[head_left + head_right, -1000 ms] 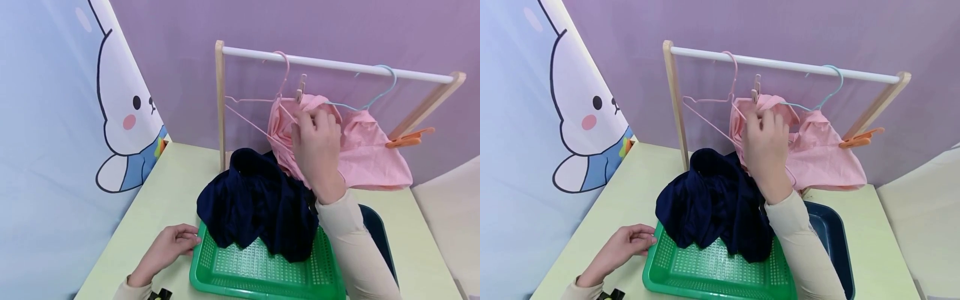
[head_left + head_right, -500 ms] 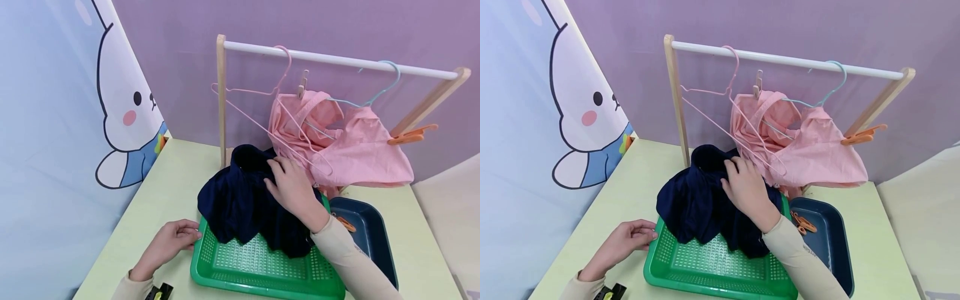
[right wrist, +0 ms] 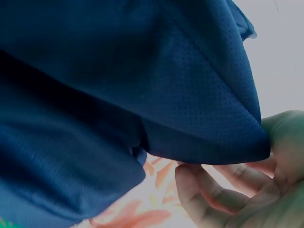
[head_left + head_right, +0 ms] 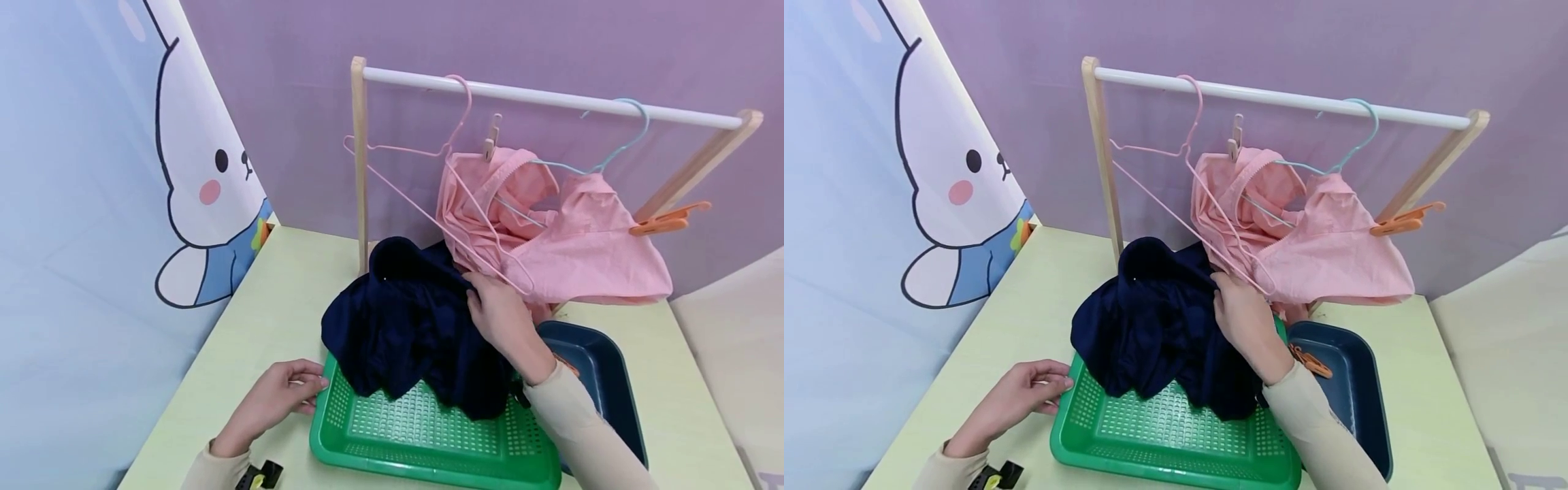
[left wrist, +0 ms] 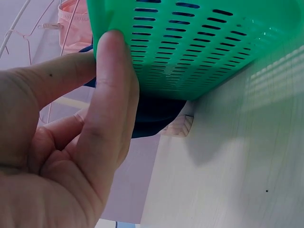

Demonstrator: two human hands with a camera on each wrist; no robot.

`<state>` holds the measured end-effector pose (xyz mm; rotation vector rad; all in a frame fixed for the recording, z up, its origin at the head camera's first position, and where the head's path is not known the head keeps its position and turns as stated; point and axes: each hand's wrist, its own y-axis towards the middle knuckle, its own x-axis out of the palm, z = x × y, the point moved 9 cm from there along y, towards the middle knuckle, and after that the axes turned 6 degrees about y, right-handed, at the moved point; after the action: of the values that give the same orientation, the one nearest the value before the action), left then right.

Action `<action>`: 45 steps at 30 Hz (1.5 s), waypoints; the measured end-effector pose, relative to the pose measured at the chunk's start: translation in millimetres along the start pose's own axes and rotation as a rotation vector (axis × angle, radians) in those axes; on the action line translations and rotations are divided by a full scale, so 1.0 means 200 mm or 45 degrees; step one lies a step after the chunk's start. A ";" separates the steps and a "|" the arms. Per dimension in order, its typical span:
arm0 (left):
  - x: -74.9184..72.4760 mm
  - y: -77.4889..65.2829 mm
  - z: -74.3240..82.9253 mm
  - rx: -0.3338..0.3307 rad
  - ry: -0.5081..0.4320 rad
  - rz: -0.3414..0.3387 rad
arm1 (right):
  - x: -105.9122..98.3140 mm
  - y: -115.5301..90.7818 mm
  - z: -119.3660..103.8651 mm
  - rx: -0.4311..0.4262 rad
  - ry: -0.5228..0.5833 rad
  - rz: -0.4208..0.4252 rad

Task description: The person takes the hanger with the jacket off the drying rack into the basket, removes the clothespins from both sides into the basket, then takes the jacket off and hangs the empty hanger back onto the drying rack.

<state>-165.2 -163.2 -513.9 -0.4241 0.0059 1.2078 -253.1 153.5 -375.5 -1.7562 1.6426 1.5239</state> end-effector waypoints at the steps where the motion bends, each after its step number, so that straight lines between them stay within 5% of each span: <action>1: 0.00 0.00 0.00 -0.002 0.003 0.001 | -0.02 -0.02 -0.01 -0.025 0.011 0.015; 8: 0.00 0.00 0.00 -0.001 0.011 0.006 | -0.16 -0.23 -0.13 -0.181 0.027 0.114; 15: 0.01 0.00 0.01 0.000 -0.006 -0.009 | -0.25 -0.45 -0.22 -0.324 -0.011 0.078; 19: 0.01 0.00 0.01 0.006 -0.004 -0.017 | -0.23 -0.57 -0.24 -0.410 -0.034 -0.021; 27: 0.00 0.00 0.01 0.008 0.019 0.001 | -0.02 -0.72 -0.23 -0.506 -0.013 -0.428; 33: 0.01 0.00 0.01 0.008 0.024 0.005 | 0.09 -0.74 -0.23 -0.501 0.023 -0.620; 45: 0.00 0.00 0.01 -0.002 0.016 0.003 | -0.01 -0.53 -0.24 -0.551 -0.125 -0.509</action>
<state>-165.1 -162.1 -511.7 -0.4330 0.0166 1.2079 -139.4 149.8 -400.2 -2.0242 0.8809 1.8132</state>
